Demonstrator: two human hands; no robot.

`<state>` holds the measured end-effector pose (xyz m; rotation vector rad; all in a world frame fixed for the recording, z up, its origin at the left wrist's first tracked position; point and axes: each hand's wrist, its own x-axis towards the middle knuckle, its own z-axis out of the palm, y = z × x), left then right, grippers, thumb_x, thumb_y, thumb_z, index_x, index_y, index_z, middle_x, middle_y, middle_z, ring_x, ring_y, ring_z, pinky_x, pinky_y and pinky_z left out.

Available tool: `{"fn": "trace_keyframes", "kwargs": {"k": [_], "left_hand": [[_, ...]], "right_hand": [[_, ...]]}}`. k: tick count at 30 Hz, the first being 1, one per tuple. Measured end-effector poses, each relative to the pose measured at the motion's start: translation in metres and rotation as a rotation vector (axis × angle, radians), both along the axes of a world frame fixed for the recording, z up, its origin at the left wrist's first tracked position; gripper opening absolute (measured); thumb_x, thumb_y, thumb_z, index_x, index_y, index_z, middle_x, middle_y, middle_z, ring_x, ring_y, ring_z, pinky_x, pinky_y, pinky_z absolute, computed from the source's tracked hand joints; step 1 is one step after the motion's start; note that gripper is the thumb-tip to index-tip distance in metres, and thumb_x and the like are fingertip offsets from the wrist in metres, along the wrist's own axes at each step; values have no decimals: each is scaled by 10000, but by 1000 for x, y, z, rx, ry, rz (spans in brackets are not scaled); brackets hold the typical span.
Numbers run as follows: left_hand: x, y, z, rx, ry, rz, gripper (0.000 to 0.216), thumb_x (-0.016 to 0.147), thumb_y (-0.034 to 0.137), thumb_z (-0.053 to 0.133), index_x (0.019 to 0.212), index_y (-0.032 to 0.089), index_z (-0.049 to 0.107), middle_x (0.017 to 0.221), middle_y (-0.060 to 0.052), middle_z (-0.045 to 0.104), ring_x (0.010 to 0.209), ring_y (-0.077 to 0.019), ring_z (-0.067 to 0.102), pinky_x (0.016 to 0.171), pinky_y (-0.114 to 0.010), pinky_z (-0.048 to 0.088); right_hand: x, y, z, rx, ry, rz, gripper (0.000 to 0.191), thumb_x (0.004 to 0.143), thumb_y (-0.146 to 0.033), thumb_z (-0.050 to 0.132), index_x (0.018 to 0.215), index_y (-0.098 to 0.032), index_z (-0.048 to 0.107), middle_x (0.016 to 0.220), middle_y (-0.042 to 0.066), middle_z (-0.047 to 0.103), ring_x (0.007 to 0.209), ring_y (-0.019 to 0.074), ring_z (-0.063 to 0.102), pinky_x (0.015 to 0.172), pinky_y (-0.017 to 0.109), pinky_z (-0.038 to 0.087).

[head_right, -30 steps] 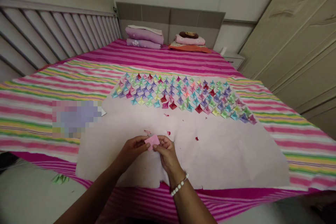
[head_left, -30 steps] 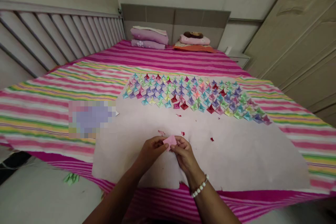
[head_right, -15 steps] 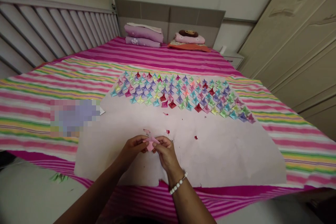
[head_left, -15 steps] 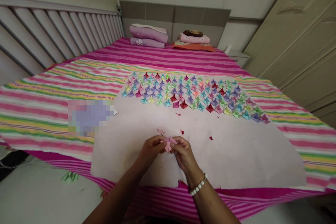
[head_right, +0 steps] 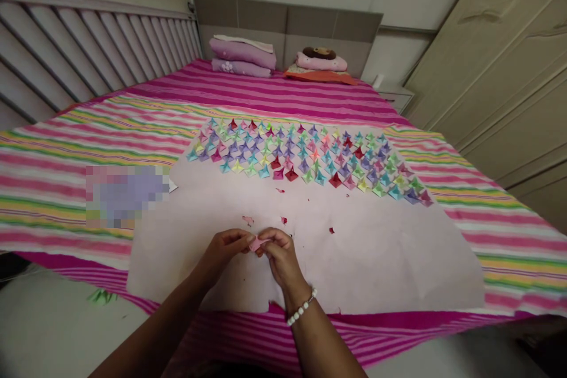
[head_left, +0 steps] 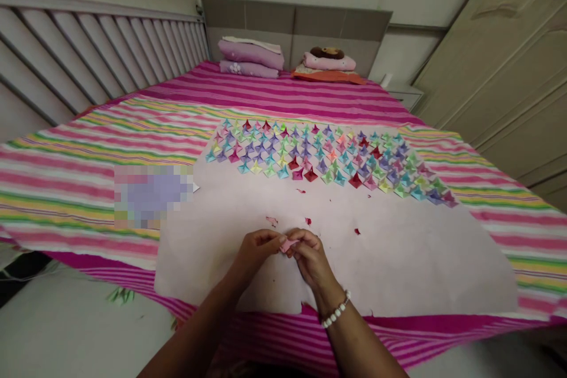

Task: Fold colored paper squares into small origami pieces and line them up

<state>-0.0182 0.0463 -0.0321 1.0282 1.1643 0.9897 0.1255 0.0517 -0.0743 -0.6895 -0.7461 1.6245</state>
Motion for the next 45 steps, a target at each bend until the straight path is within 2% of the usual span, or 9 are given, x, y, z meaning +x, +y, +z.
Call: {"fn": "trace_keyframes", "kwargs": {"k": [5, 9, 14, 21, 25, 34, 38, 41, 45], "left_hand": [[4, 1, -6, 64, 47, 116, 172, 579, 270, 774, 657, 155, 672, 592, -5, 674, 594, -149, 622, 601, -256, 465], [5, 0, -11, 135, 14, 102, 183, 628, 278, 741, 739, 165, 650, 588, 7, 669, 582, -147, 632, 589, -256, 477], [7, -1, -13, 104, -18, 122, 444, 608, 269, 755, 1019, 158, 631, 641, 16, 681, 610, -138, 626, 617, -260, 482], [10, -1, -11, 17, -28, 98, 242, 643, 363, 751, 711, 145, 669, 620, -2, 664, 625, -146, 607, 640, -268, 458], [9, -1, -8, 25, -14, 114, 257, 658, 397, 726, 604, 152, 669, 587, -2, 651, 623, -147, 588, 650, -268, 450], [7, -1, -6, 32, 58, 150, 378, 773, 477, 571, 764, 134, 727, 625, -22, 650, 653, -156, 576, 651, -274, 441], [11, -3, -8, -10, -17, 175, 387, 665, 416, 709, 930, 135, 700, 759, -34, 689, 707, -163, 610, 688, -287, 467], [11, -3, -12, 21, -66, 146, 367, 588, 339, 774, 886, 141, 690, 809, -47, 707, 752, -175, 625, 717, -291, 467], [6, 1, -18, 56, -18, 127, 254, 652, 353, 723, 800, 147, 697, 700, -14, 669, 671, -144, 574, 674, -270, 436]], "right_hand": [[0, 1, 0, -34, 17, 30, 232, 673, -217, 704, 903, -187, 696, 673, 8, 676, 549, 126, 580, 543, 251, 440], [-3, 3, -5, -21, -134, 19, 170, 668, -253, 772, 787, -175, 679, 597, -2, 657, 507, 106, 538, 518, 231, 399], [-4, 3, -8, -1, -175, -7, 154, 701, -277, 757, 677, -176, 643, 568, -16, 643, 475, 86, 484, 498, 219, 353], [-3, 1, -2, 20, -182, 0, 162, 711, -261, 746, 637, -184, 623, 597, -4, 664, 497, 99, 475, 513, 233, 350], [-3, 2, -2, 25, -177, -12, 159, 690, -273, 759, 633, -188, 637, 598, -8, 651, 506, 106, 466, 515, 241, 345], [-4, 3, -6, -41, -179, -32, 199, 731, -336, 713, 634, -170, 663, 508, -26, 570, 492, 101, 444, 541, 250, 326], [-4, 4, -6, -30, -168, -81, 204, 735, -345, 714, 640, -174, 657, 499, -29, 560, 499, 105, 451, 552, 252, 333], [-4, 4, -4, -32, -142, -119, 189, 714, -348, 738, 664, -184, 660, 491, -39, 544, 495, 109, 447, 547, 254, 335], [-4, 5, -1, -5, -109, -97, 196, 727, -369, 734, 728, -178, 690, 524, -24, 562, 506, 114, 454, 539, 256, 338]]}}
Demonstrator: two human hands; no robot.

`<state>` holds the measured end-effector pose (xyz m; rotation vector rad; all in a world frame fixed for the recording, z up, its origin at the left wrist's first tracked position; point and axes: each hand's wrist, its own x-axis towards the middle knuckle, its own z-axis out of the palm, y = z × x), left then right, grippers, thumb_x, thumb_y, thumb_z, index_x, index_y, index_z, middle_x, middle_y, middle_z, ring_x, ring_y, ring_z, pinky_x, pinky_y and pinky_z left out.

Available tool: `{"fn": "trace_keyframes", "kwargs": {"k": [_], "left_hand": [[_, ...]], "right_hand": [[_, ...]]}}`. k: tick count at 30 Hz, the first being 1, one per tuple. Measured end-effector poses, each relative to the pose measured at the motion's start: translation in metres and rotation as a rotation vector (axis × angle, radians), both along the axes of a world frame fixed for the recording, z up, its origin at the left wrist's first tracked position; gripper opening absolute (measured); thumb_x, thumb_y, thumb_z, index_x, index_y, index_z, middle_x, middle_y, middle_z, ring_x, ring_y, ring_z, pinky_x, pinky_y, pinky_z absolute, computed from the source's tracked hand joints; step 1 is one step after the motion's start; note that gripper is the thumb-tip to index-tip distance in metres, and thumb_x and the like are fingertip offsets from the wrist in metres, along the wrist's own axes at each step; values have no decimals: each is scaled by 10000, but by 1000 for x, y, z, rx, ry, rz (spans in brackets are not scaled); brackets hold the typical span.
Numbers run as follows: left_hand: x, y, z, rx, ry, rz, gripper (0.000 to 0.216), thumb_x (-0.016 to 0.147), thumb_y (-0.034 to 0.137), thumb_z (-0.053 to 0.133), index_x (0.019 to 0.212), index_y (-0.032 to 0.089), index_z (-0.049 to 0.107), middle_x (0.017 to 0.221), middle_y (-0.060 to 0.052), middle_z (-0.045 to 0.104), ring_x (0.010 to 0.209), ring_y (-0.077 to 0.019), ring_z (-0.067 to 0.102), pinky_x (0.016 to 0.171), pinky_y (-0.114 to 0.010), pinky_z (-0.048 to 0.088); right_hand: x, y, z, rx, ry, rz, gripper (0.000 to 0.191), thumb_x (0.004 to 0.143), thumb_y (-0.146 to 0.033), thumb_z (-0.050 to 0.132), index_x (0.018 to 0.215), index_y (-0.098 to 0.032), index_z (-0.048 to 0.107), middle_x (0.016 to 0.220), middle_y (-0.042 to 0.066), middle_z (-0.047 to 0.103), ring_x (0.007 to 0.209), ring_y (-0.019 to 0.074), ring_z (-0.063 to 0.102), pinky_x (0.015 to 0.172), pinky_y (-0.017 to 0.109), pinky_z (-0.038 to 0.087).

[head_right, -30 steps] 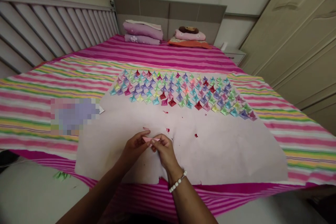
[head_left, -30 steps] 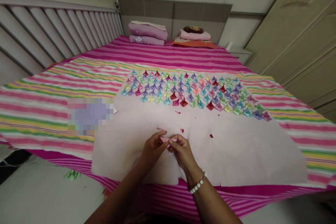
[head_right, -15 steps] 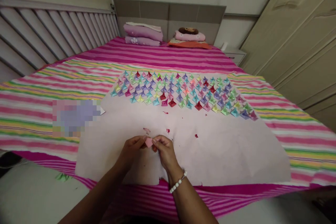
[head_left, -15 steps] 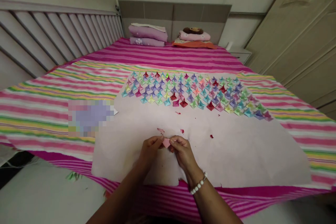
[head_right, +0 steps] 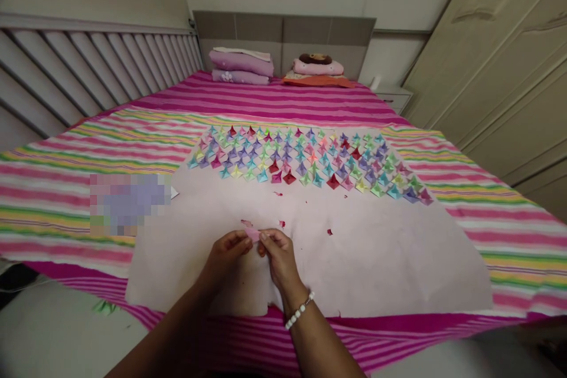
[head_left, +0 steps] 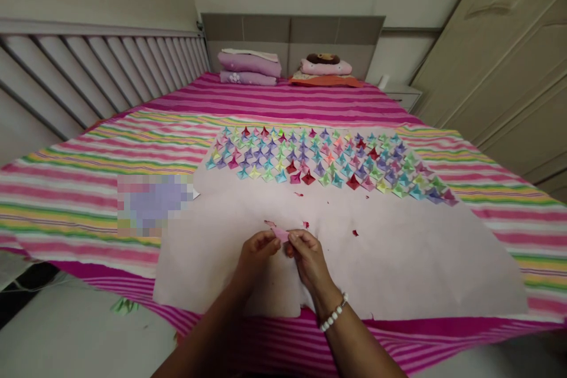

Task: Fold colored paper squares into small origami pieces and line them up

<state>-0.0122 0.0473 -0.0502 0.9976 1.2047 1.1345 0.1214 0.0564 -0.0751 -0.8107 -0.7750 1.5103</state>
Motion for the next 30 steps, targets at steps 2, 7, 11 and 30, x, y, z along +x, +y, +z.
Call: {"fn": "trace_keyframes", "kwargs": {"k": [2, 7, 11, 30], "left_hand": [[-3, 3, -1, 24, 25, -35, 253, 672, 361, 705, 813, 151, 698, 701, -9, 658, 662, -139, 553, 668, -267, 425], [-4, 7, 0, 98, 43, -118, 281, 696, 400, 678, 828, 152, 677, 674, 4, 611, 609, -121, 494, 617, -252, 400], [-4, 7, 1, 95, 20, -148, 348, 699, 440, 675, 888, 147, 656, 670, 8, 574, 601, -112, 460, 602, -244, 382], [-4, 6, 4, 24, -13, -103, 365, 682, 407, 708, 927, 141, 660, 630, 22, 568, 594, -106, 490, 612, -246, 387]], "right_hand": [[0, 0, 1, 19, 25, 33, 271, 780, -430, 670, 724, -166, 696, 566, 4, 584, 521, 124, 464, 536, 267, 348], [1, 0, 0, 3, 59, 59, 204, 729, -349, 730, 651, -176, 656, 562, -16, 564, 522, 115, 468, 536, 256, 350], [2, -1, -3, -10, 72, 83, 169, 723, -311, 736, 657, -179, 652, 555, -26, 565, 520, 109, 472, 532, 247, 343], [-1, 1, -1, -61, 80, 57, 128, 687, -249, 724, 792, -175, 723, 602, -3, 646, 479, 100, 483, 469, 234, 347]]}}
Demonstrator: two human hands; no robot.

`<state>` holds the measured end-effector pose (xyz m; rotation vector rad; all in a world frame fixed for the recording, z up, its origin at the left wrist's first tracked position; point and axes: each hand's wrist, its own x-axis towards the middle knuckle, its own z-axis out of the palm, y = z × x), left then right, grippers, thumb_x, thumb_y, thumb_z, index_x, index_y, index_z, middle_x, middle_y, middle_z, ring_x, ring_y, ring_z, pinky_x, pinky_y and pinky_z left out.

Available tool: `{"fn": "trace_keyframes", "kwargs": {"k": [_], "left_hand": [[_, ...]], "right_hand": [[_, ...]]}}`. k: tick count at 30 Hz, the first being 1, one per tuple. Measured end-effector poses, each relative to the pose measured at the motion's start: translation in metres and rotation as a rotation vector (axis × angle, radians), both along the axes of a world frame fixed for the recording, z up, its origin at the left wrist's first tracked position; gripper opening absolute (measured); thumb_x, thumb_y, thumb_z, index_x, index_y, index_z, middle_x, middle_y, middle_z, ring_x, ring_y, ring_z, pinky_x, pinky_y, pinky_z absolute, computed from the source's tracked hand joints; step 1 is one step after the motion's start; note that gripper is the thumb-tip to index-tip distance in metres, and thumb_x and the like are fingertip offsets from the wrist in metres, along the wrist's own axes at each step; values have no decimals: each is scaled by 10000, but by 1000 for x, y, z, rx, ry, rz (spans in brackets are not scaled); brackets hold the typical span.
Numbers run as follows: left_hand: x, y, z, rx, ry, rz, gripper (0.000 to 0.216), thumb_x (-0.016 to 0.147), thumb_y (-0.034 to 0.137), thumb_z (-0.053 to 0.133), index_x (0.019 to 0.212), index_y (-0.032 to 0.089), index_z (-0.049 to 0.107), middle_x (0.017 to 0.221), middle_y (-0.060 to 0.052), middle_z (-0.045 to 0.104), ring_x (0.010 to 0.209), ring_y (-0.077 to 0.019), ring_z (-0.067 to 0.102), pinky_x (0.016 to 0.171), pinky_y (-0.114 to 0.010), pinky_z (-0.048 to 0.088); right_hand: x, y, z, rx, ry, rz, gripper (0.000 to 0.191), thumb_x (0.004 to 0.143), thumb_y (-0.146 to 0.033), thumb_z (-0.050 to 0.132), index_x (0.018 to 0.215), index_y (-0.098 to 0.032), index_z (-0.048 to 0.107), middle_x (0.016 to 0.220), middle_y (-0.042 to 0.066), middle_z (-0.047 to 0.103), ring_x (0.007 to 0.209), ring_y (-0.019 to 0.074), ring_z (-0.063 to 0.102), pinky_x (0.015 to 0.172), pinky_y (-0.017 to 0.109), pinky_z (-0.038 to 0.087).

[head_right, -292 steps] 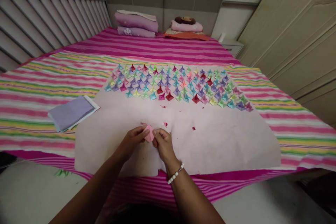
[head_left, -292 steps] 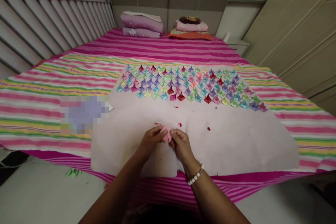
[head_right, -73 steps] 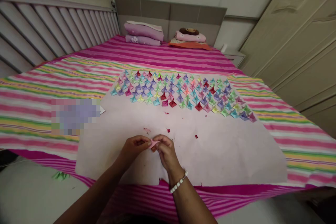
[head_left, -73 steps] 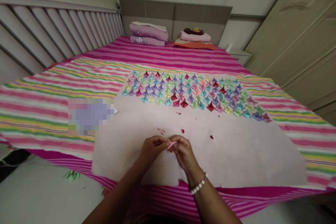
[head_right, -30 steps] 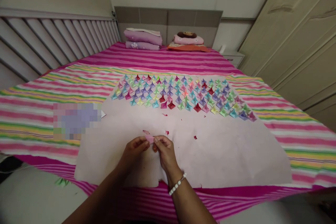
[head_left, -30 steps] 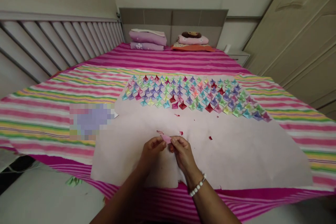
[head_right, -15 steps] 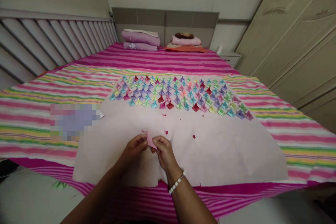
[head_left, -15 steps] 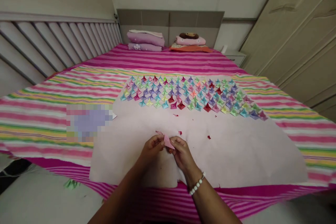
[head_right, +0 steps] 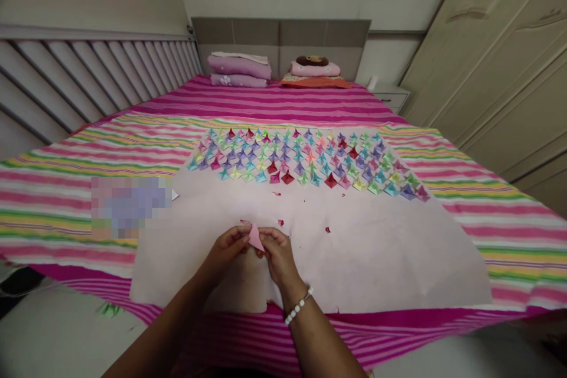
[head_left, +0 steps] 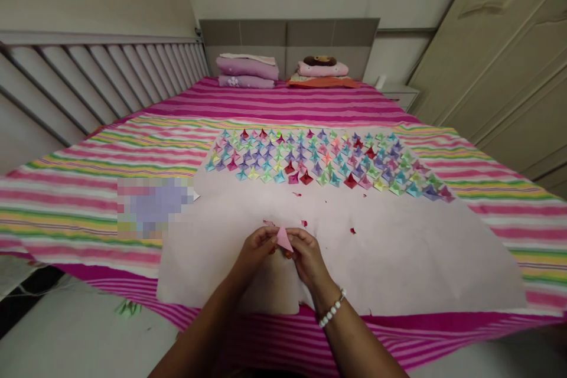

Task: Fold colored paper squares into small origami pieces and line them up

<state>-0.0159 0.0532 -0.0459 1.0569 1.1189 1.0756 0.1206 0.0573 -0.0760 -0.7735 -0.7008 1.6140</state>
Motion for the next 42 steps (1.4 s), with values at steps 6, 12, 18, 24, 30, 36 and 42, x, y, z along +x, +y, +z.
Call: {"fn": "trace_keyframes", "kwargs": {"k": [6, 12, 18, 24, 30, 36, 42], "left_hand": [[4, 1, 4, 22, 72, 76, 258, 664, 351, 703, 816, 152, 642, 634, 13, 622, 605, -127, 568, 630, -265, 456], [10, -5, 7, 137, 230, 58, 245, 733, 349, 640, 870, 146, 643, 740, -41, 686, 687, -170, 646, 678, -293, 507], [17, -10, 8, 193, 460, 157, 412, 649, 312, 707, 1009, 135, 610, 904, -92, 691, 754, -200, 662, 656, -315, 542], [18, -12, 10, 240, 476, 101, 235, 768, 289, 597, 961, 158, 621, 887, -85, 712, 803, -203, 695, 745, -323, 561], [14, -10, 4, 362, 571, 32, 187, 813, 233, 517, 939, 166, 637, 917, -93, 716, 842, -202, 690, 755, -337, 568], [14, -12, -1, 578, 713, 87, 186, 836, 152, 480, 953, 175, 623, 1132, -121, 651, 1044, -215, 627, 868, -382, 538], [12, -15, -5, 764, 773, -81, 413, 781, -14, 400, 1050, 204, 626, 1218, -88, 614, 1151, -175, 569, 993, -366, 477]], "right_hand": [[-3, -1, 0, 72, -94, -38, 140, 663, -210, 716, 800, -180, 716, 572, -13, 639, 472, 96, 488, 467, 225, 357], [-4, -3, 6, 120, -196, -141, 55, 686, -219, 698, 709, -173, 676, 505, -40, 569, 460, 87, 459, 478, 221, 368], [-5, -5, 5, 181, -211, -176, 93, 624, -175, 704, 709, -187, 668, 598, -32, 629, 557, 113, 549, 551, 225, 444], [-6, -6, 4, 164, -294, -181, 77, 676, -226, 700, 742, -188, 690, 632, -2, 643, 616, 141, 585, 588, 250, 473], [-2, -5, 4, 160, -274, -186, 70, 665, -202, 703, 732, -191, 686, 675, -12, 615, 588, 115, 533, 546, 227, 442], [0, -4, 3, 139, -204, -182, 87, 672, -188, 700, 758, -187, 685, 698, -4, 648, 623, 124, 546, 608, 246, 434], [0, -2, -3, 103, -129, -175, 56, 727, -235, 682, 761, -191, 685, 550, -48, 556, 517, 94, 457, 548, 234, 371]]}}
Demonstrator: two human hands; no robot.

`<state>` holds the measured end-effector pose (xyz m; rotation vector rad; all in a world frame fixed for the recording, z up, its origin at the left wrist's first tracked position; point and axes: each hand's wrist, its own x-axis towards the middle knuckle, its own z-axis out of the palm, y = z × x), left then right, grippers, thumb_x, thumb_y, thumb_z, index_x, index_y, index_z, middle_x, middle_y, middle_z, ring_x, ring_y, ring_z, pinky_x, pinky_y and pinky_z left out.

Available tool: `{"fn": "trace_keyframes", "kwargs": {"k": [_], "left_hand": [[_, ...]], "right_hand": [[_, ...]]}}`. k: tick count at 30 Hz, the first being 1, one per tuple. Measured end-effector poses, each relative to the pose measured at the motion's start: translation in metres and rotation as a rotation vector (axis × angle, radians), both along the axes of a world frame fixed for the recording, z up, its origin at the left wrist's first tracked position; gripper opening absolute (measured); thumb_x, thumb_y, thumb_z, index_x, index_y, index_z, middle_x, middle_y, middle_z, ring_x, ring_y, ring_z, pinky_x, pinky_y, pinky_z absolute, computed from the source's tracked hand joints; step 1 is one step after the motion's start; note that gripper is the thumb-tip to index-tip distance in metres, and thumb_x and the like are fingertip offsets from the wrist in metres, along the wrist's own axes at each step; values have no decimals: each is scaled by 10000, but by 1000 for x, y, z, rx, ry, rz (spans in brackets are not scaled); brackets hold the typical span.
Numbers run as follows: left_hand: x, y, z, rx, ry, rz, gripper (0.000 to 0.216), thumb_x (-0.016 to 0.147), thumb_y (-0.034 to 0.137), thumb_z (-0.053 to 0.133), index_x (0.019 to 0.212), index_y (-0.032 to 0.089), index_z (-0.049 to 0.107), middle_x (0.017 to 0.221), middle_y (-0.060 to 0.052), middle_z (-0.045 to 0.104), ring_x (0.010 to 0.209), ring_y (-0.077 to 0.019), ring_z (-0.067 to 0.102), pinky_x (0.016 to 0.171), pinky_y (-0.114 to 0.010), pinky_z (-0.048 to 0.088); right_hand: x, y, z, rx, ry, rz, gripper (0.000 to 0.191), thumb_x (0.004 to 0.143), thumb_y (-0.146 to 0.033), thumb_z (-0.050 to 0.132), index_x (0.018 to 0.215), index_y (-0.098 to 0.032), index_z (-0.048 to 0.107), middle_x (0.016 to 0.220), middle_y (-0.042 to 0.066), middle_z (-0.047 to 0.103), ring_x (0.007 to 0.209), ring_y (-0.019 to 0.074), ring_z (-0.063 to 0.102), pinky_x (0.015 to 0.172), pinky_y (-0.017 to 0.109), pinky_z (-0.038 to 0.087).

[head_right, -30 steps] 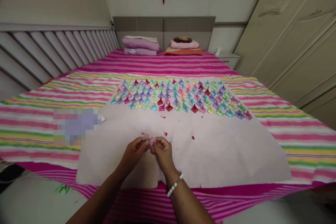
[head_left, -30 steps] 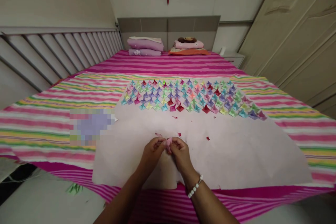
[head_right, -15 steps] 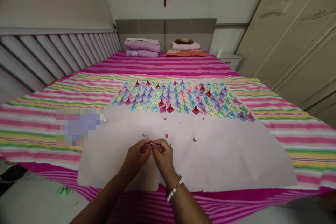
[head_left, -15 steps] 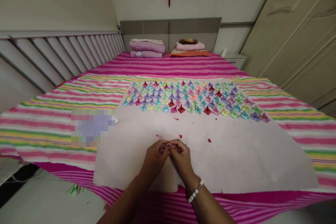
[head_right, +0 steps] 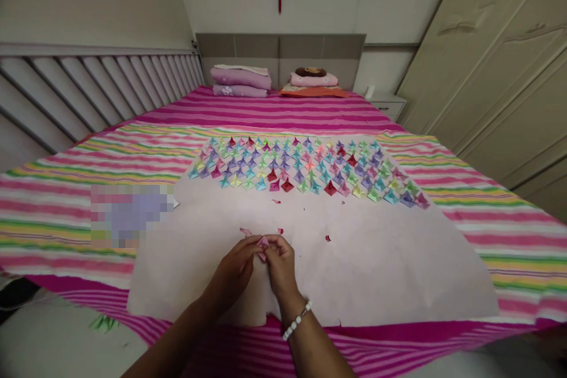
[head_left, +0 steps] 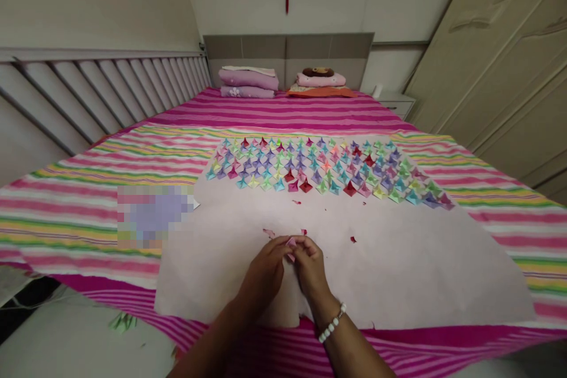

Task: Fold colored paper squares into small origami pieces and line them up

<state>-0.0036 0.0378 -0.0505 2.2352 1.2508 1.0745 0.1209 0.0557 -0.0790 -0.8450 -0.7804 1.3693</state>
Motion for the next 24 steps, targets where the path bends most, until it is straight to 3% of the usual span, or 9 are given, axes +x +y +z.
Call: {"fn": "trace_keyframes", "kwargs": {"k": [3, 7, 12, 18, 24], "left_hand": [[-2, 2, -6, 16, -3, 29, 382, 788, 44, 500, 1119, 200, 611, 1183, -93, 642, 1111, -195, 595, 969, -379, 498], [-7, 6, -8, -5, -71, 98, 212, 792, 137, 601, 985, 199, 664, 1036, -73, 703, 970, -195, 654, 866, -345, 545], [-9, 9, 1, -94, -180, 165, 96, 812, 195, 601, 861, 197, 683, 880, -40, 717, 778, -153, 662, 687, -256, 537], [-10, 8, 8, -230, -315, 181, 128, 827, 244, 572, 825, 186, 686, 879, -50, 710, 812, -159, 653, 695, -250, 517], [-5, 8, 11, -340, -440, 188, 126, 788, 280, 605, 756, 175, 666, 859, -49, 697, 787, -160, 646, 680, -253, 515]], "right_hand": [[1, 1, -1, -7, 29, 15, 60, 715, -218, 686, 765, -184, 693, 605, -26, 604, 555, 104, 484, 567, 242, 376], [2, 1, 1, -33, 75, 58, 120, 710, -234, 699, 817, -180, 709, 613, -17, 617, 541, 104, 482, 563, 247, 376], [1, 0, 2, -20, 99, 112, 190, 761, -330, 678, 837, -158, 713, 529, -18, 568, 512, 108, 463, 530, 247, 350], [1, 0, 0, -3, 50, 154, 199, 714, -297, 738, 866, -174, 706, 560, -29, 577, 501, 100, 463, 517, 241, 343], [0, 2, -3, -5, 37, 154, 155, 672, -274, 778, 751, -182, 681, 569, -37, 585, 458, 79, 435, 479, 227, 309]]}}
